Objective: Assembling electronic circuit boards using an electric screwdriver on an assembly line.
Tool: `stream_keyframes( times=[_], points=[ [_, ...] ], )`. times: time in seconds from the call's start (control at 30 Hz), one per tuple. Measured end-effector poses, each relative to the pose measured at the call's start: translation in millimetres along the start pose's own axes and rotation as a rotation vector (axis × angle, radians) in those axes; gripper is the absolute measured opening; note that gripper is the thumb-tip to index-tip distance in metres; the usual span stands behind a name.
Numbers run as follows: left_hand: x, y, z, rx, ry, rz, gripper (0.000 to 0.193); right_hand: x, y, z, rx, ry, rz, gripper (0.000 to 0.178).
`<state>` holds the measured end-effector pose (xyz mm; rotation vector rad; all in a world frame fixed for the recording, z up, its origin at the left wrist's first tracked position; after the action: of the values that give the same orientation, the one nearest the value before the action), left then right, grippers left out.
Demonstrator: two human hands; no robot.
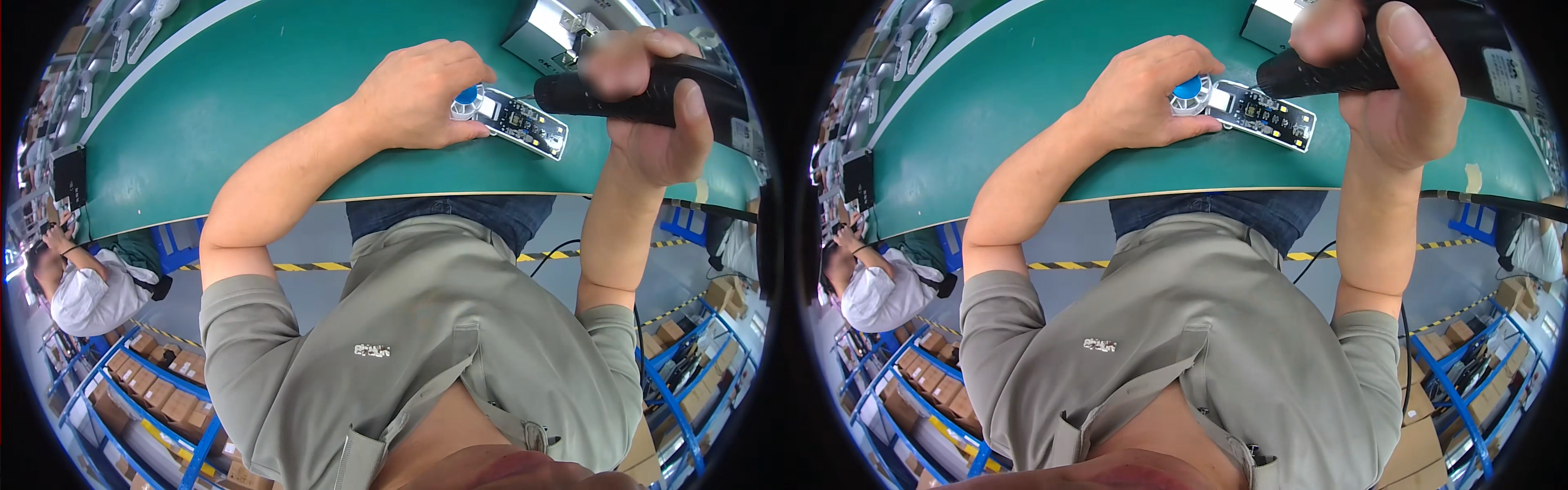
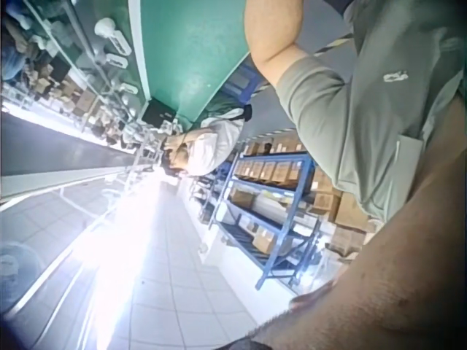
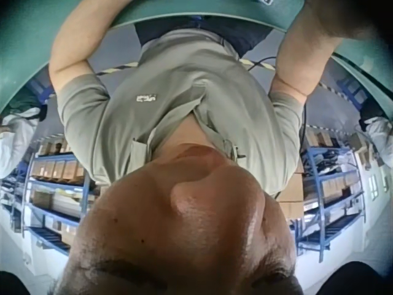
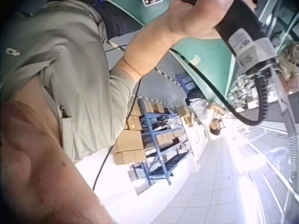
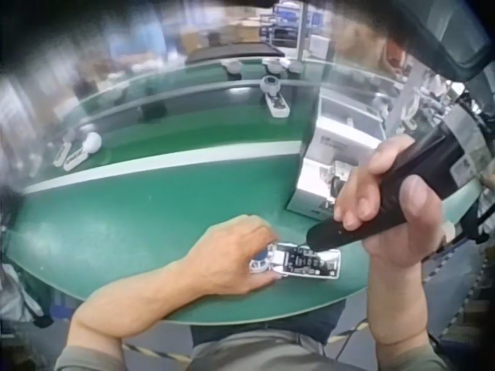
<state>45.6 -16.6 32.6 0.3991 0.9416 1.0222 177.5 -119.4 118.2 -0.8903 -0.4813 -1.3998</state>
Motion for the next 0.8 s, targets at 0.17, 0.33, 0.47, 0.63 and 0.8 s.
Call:
stream_keyframes(
  times=[0.17,0.33,0.47,0.63,0.8],
  points=[
    [-0.8,1.2,-3.0,-0.025,-0.005,0.001,0.042,-7.2,-2.1,0.4,-0.009,-0.032,0.016,0.044],
    [1.3,2.1,-5.5,-0.014,0.013,-0.025,0.044,-14.0,-5.2,-0.4,-0.017,-0.053,0.012,0.043],
    [0.4,3.0,-5.3,-0.012,0.007,-0.032,0.044,-19.7,-3.8,-2.8,-0.029,-0.073,0.036,0.042],
    [-0.1,2.2,-4.4,-0.011,-0.007,-0.032,0.043,-25.8,-2.5,1.7,-0.007,-0.140,0.088,0.042],
    [-1.7,1.9,-3.1,-0.018,-0.019,-0.017,0.043,-25.8,-2.2,-2.2,-0.009,-0.155,0.088,0.042]
  ],
)
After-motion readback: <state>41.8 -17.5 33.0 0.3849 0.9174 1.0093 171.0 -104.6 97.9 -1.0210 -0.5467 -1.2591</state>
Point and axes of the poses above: each hand's wrist, its own z-axis towards the middle knuckle, its own y-axis out of the back of the hand, x = y × z, the point moved 6 cm from there along z, towards the middle knuckle, and after that the axes turned 7 degrees about -x, right-handed, at the moved point
